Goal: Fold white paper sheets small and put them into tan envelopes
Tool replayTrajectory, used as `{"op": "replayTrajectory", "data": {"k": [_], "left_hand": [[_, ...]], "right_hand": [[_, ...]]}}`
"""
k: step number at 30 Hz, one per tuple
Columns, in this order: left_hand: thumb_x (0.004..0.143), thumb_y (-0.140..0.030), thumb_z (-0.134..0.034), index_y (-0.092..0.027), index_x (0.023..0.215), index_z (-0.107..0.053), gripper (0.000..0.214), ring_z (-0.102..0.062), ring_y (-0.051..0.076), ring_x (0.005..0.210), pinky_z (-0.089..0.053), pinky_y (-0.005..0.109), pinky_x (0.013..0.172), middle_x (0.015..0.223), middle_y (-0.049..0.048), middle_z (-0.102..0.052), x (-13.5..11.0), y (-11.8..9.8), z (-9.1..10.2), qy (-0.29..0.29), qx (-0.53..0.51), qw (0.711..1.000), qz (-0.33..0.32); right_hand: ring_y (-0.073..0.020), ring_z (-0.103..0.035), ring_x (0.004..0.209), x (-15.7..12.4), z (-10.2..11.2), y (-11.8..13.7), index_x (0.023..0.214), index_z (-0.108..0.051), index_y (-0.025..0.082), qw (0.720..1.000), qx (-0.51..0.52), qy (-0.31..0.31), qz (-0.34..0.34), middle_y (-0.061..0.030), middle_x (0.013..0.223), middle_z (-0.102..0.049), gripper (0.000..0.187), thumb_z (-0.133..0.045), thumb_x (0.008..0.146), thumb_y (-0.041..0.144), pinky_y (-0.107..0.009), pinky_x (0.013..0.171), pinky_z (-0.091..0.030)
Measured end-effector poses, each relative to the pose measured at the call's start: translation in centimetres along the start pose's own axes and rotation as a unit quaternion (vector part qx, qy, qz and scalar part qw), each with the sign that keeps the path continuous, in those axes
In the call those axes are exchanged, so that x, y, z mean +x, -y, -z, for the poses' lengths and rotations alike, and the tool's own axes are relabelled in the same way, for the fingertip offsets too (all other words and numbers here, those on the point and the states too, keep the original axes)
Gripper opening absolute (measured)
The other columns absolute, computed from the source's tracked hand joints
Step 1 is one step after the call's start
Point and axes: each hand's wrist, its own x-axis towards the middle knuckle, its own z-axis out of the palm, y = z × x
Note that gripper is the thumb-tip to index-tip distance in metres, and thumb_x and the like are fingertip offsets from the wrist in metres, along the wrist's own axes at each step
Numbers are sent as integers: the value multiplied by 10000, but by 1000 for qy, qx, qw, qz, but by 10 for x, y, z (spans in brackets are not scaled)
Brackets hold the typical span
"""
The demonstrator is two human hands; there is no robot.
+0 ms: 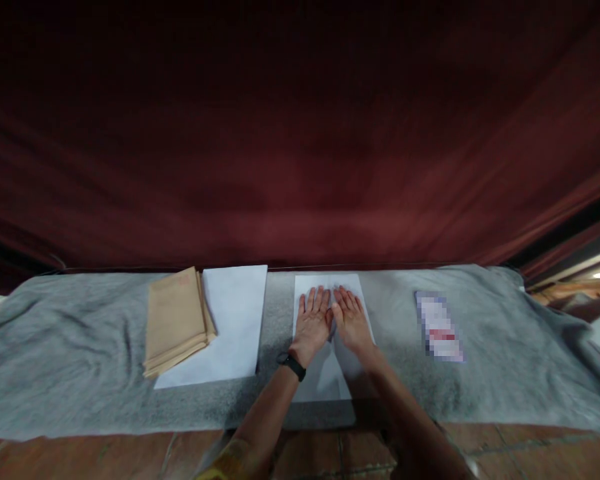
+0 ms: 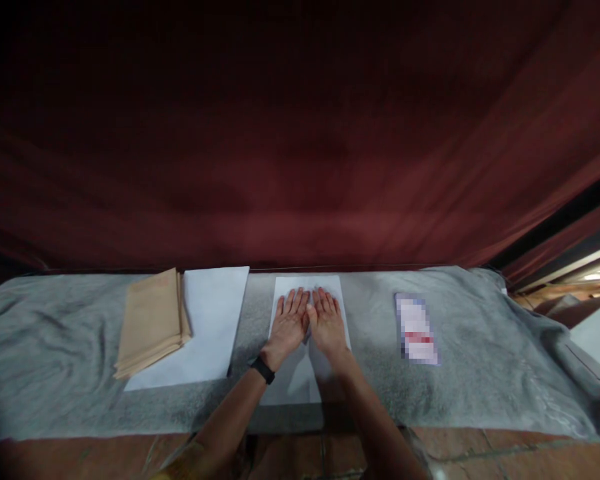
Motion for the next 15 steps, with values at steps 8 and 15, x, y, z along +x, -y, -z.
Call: {"op": "replayTrajectory", "data": {"k": [8, 15], "left_hand": [[1002, -196, -368, -100, 1611, -300, 620, -270, 310, 1559, -245, 568, 1259, 1608, 158, -442, 0, -1, -5, 3, 10, 1000, -5], [1049, -274, -296, -76, 1572, -382, 566, -329, 245, 1540, -283, 454, 1264, 1636, 144, -398, 4, 3, -2, -18, -4, 999, 49]], "right_hand": [[-249, -388, 1505, 52, -9, 7, 1499, -521, 106, 998, -31, 52, 25, -131, 1588, -473, 583, -187, 1104, 373, -463, 1251, -272], [-285, -414, 1489, 44, -19, -26, 1556, -433, 100, 996, -79, -11, 39, -174, 1591, -447, 562, -275, 1089, 369, -514, 1222, -301]]}}
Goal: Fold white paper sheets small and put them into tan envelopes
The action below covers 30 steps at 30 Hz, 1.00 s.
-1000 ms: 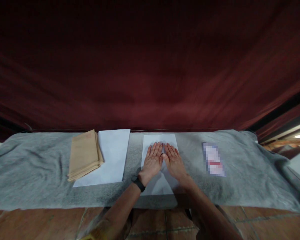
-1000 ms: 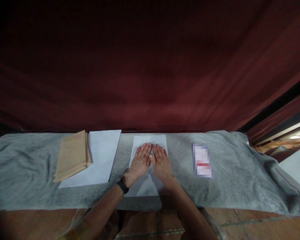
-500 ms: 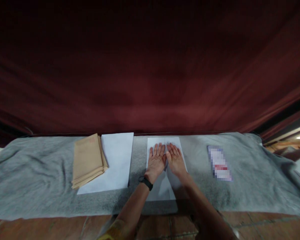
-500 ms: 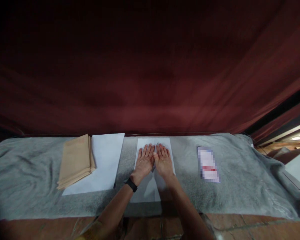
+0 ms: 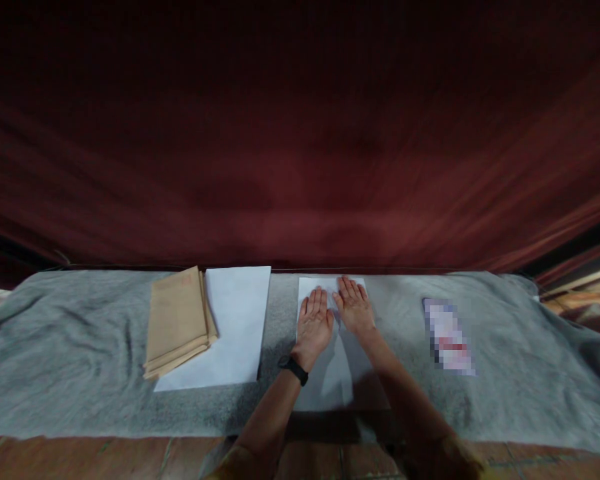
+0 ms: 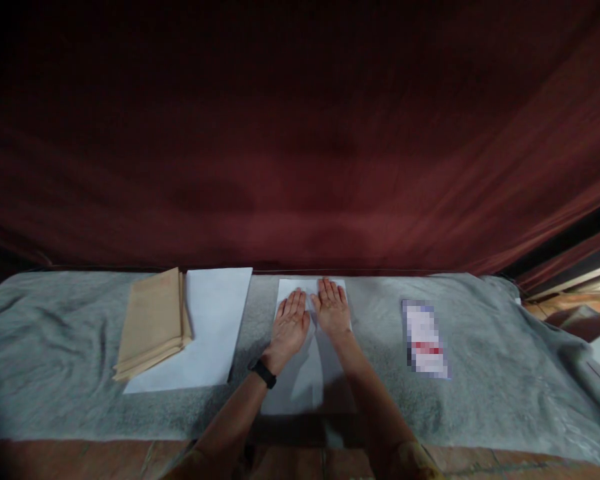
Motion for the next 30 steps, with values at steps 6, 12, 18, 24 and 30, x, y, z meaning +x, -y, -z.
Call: {"op": "replayTrajectory", "data": {"k": [6, 12, 18, 24, 30], "left_hand": [[1068, -344, -284, -56, 1558, -403, 580, -330, 285, 1538, -224, 502, 1280, 1628, 171, -394, 17, 4, 6, -8, 27, 994, 104], [1071, -343, -302, -160, 1574, -411, 546, -239, 262, 1574, -188, 485, 1300, 1667, 72, -348, 31, -15, -4, -26, -10, 999, 44], [1070, -387, -299, -109, 1583, -381, 589, -266, 274, 1565, -218, 495, 1286, 1661, 137, -336, 33, 1, -9, -12, 9, 996, 88], [1061, -373, -304, -78, 1588, -357, 606, -277, 264, 1561, -221, 482, 1283, 1644, 153, -363, 32, 22, -2, -9, 31, 994, 104], [1056, -356, -316, -62, 1591, -340, 611, -279, 273, 1560, -205, 492, 1285, 1649, 170, -345, 31, 17, -1, -8, 26, 994, 106]], "right_hand": [[-315, -396, 1496, -7, -3, -12, 1569, -394, 54, 999, -34, -10, -38, -186, 1603, -424, 626, -252, 1093, 435, -500, 1219, -290], [-303, -351, 1522, -7, -1, -11, 1574, -384, 56, 999, -33, -1, -36, -179, 1609, -422, 597, -265, 1086, 379, -491, 1230, -264], [-319, -360, 1516, -7, -1, -9, 1569, -394, 56, 998, -29, -4, -49, -200, 1619, -392, 618, -279, 1081, 418, -520, 1224, -271], [-318, -392, 1498, -7, -3, -10, 1560, -408, 39, 998, -27, -17, -61, -209, 1597, -427, 635, -251, 1087, 432, -495, 1221, -286], [-331, -419, 1477, -2, 3, -3, 1538, -430, 3, 995, -38, -17, -92, -231, 1585, -435, 634, -246, 1091, 413, -507, 1220, -285]]}}
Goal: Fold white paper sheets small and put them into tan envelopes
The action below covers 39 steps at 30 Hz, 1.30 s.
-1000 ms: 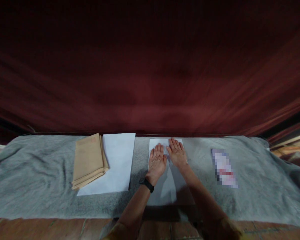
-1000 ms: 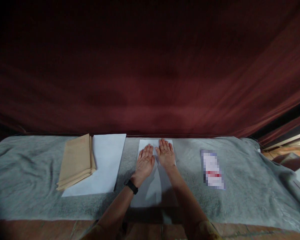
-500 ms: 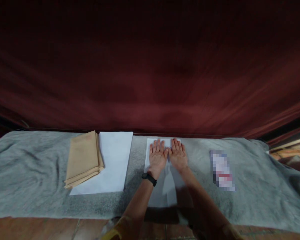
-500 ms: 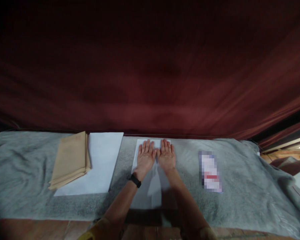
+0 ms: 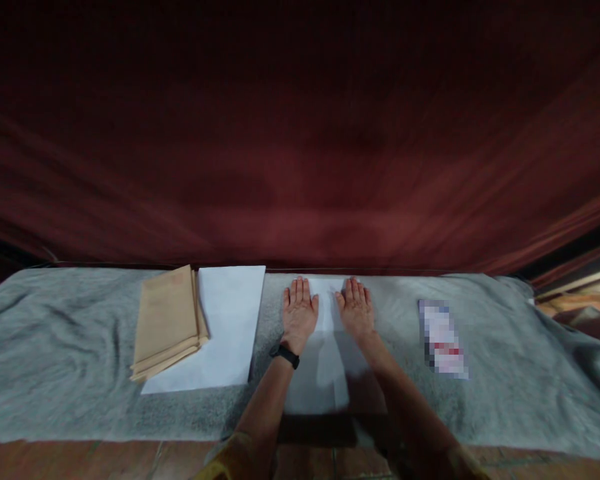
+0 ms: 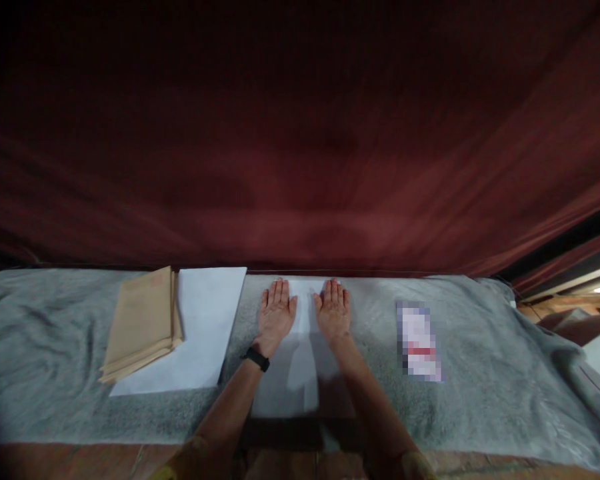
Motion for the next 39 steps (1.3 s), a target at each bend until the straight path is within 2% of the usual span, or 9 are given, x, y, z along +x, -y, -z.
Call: {"op": "replayTrajectory", "data": {"k": [5, 8, 12, 19, 23, 26, 29, 32, 39], "left_hand": [[1050, -329, -340, -128, 1603, -344, 589, -266, 280, 1564, -207, 502, 1279, 1667, 152, -318, 1, 0, 3, 11, -1, 1000, -2], [1051, -327, -346, -158, 1605, -348, 580, -253, 283, 1569, -195, 505, 1280, 1679, 140, -296, 1, 1, 3, 15, 1, 1000, -5], [1058, -357, -337, -168, 1609, -340, 582, -246, 275, 1572, -184, 506, 1282, 1683, 136, -285, 1, 2, 1, 17, -2, 1000, -1], [1063, -403, -319, -167, 1606, -345, 593, -275, 271, 1562, -189, 509, 1279, 1666, 138, -329, 1, 2, -1, 10, -3, 1000, 0], [1053, -491, -336, -136, 1600, -352, 652, -279, 296, 1559, -186, 521, 1277, 1668, 170, -308, 1, 1, 2, 7, -7, 1000, -2], [1051, -520, -322, -119, 1601, -344, 680, -261, 301, 1565, -182, 527, 1276, 1671, 183, -290, 1, 0, 5, 10, -6, 1000, -5], [1051, -524, -316, -116, 1601, -343, 685, -251, 301, 1569, -181, 523, 1275, 1670, 183, -293, 0, -1, 5, 10, -3, 1000, -7], [1051, -522, -320, -121, 1595, -356, 678, -264, 301, 1564, -187, 518, 1274, 1667, 180, -305, -1, 0, 5, 3, 4, 1000, -10], [1070, -439, -299, -47, 1566, -387, 638, -287, 310, 1555, -205, 510, 1274, 1643, 211, -344, 0, -3, 12, -4, 2, 1000, 11]], "right_hand": [[-293, -394, 1497, -1, 3, 29, 1545, -466, 132, 995, 22, 27, 88, -131, 1624, -411, 541, -279, 1095, 365, -500, 1244, -244], [-276, -397, 1498, -5, 2, 34, 1548, -467, 159, 995, 27, 44, 88, -125, 1621, -417, 528, -287, 1094, 362, -482, 1238, -260], [-278, -381, 1507, -8, 1, 15, 1578, -404, 126, 998, 23, 38, 47, -152, 1624, -400, 571, -285, 1090, 398, -489, 1235, -264], [-309, -436, 1465, -14, 5, -36, 1566, -417, 91, 1000, 1, -2, -4, -176, 1584, -463, 603, -265, 1079, 412, -509, 1213, -294], [-338, -465, 1437, -29, 14, -46, 1536, -446, 41, 999, -11, -28, -16, -225, 1559, -483, 601, -284, 1075, 392, -524, 1185, -335], [-329, -433, 1466, -54, 27, -33, 1570, -384, 49, 999, -3, -36, 10, -220, 1590, -442, 598, -282, 1079, 375, -522, 1194, -331], [-307, -376, 1508, -86, 38, -10, 1590, -357, 80, 996, 19, -5, 82, -166, 1640, -378, 609, -310, 1080, 408, -480, 1222, -315], [-301, -365, 1517, -108, 42, 5, 1594, -362, 109, 993, 35, 19, 112, -147, 1636, -391, 593, -350, 1073, 393, -481, 1238, -296], [-321, -387, 1505, -116, 37, 6, 1589, -367, 78, 993, 40, 4, 107, -188, 1610, -414, 603, -387, 1066, 378, -516, 1243, -289]]}}
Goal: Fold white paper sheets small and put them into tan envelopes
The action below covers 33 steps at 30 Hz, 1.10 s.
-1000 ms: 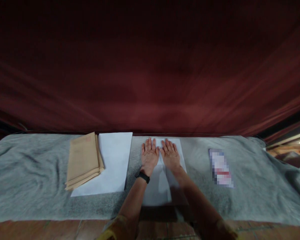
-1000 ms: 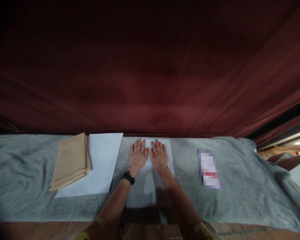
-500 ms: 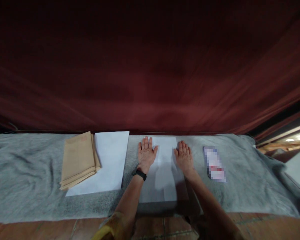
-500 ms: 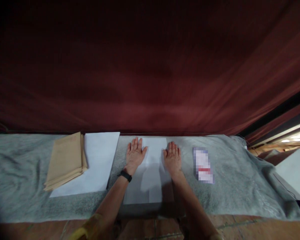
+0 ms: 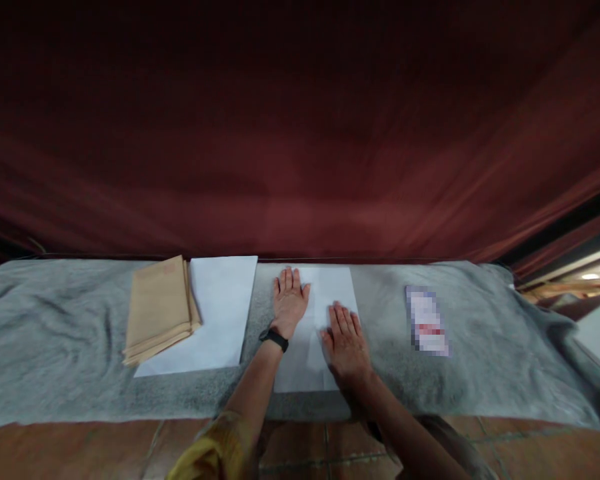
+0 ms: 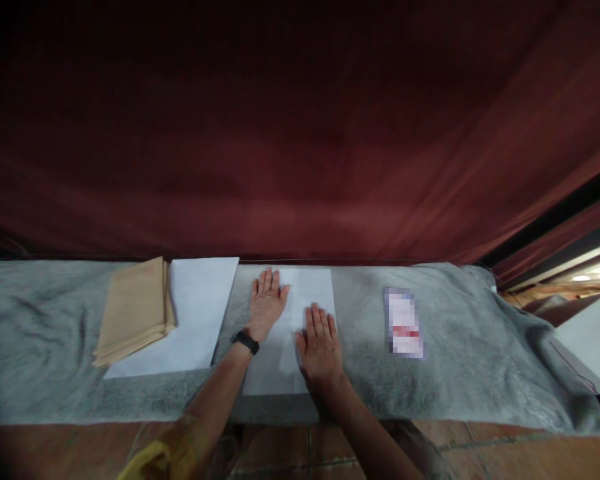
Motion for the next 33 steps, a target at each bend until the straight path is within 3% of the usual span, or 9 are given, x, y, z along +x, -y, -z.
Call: {"op": "replayTrajectory", "data": {"k": [3, 7, 9, 12, 16, 23, 29, 33], "left_hand": [[1079, -386, -257, -28, 1563, -377, 614, -277, 293, 1559, -218, 483, 1278, 1644, 209, -347, -18, -17, 8, -12, -25, 999, -20], [1084, -383, -243, -126, 1614, -294, 591, -264, 236, 1567, -249, 474, 1280, 1668, 127, -338, -73, -39, 11, -14, -75, 988, -135], [1082, -420, -267, -159, 1626, -267, 603, -276, 235, 1563, -249, 489, 1281, 1663, 111, -356, -102, -40, 8, -1, -77, 980, -181], [1079, -455, -292, -149, 1627, -254, 629, -300, 246, 1554, -270, 498, 1272, 1651, 132, -375, -130, -28, 4, 7, -59, 978, -198], [1071, -479, -335, -147, 1599, -331, 623, -298, 252, 1554, -283, 495, 1266, 1650, 134, -376, -141, -8, 8, 4, -29, 977, -211], [1033, -527, -444, -290, 1557, -436, 575, -345, 272, 1533, -295, 529, 1255, 1643, 66, -403, -153, 7, 15, -11, 7, 979, -203], [1037, -360, -420, -260, 1603, -351, 579, -317, 256, 1546, -261, 528, 1267, 1661, 68, -366, -155, 8, 14, 15, 20, 978, -205], [1040, -349, -406, -254, 1604, -350, 574, -311, 262, 1549, -271, 532, 1262, 1669, 73, -344, -157, 10, 18, 23, 20, 980, -194]], "right_hand": [[-325, -393, 1502, 1, 1, -1, 1610, -330, 98, 1000, -2, 0, 8, -183, 1614, -407, 616, -384, 1060, 373, -531, 1240, -298], [-334, -342, 1527, 0, 5, -2, 1618, -307, 100, 999, -10, 30, 27, -175, 1652, -339, 647, -430, 1012, 293, -539, 1248, -280], [-332, -298, 1545, -2, 6, -3, 1615, -311, 100, 998, -7, 40, 39, -172, 1665, -316, 667, -452, 983, 260, -542, 1257, -261], [-302, -265, 1561, -4, 5, -5, 1618, -321, 152, 998, 7, 38, 52, -135, 1666, -336, 639, -413, 990, 219, -539, 1268, -235], [-289, -324, 1538, -2, -1, -6, 1598, -361, 124, 1000, 18, 13, 22, -158, 1640, -377, 570, -338, 1044, 258, -520, 1259, -251], [-297, -371, 1516, -1, 0, 2, 1581, -389, 97, 999, 25, 15, -32, -173, 1620, -403, 571, -288, 1071, 332, -529, 1241, -280], [-254, -382, 1512, -29, 5, 20, 1574, -412, 137, 996, 60, -8, 72, -119, 1622, -424, 534, -335, 1078, 321, -483, 1249, -300], [-272, -390, 1506, -41, 11, 13, 1561, -424, 110, 995, 55, -9, 80, -144, 1611, -434, 537, -395, 1072, 330, -490, 1234, -323]]}}
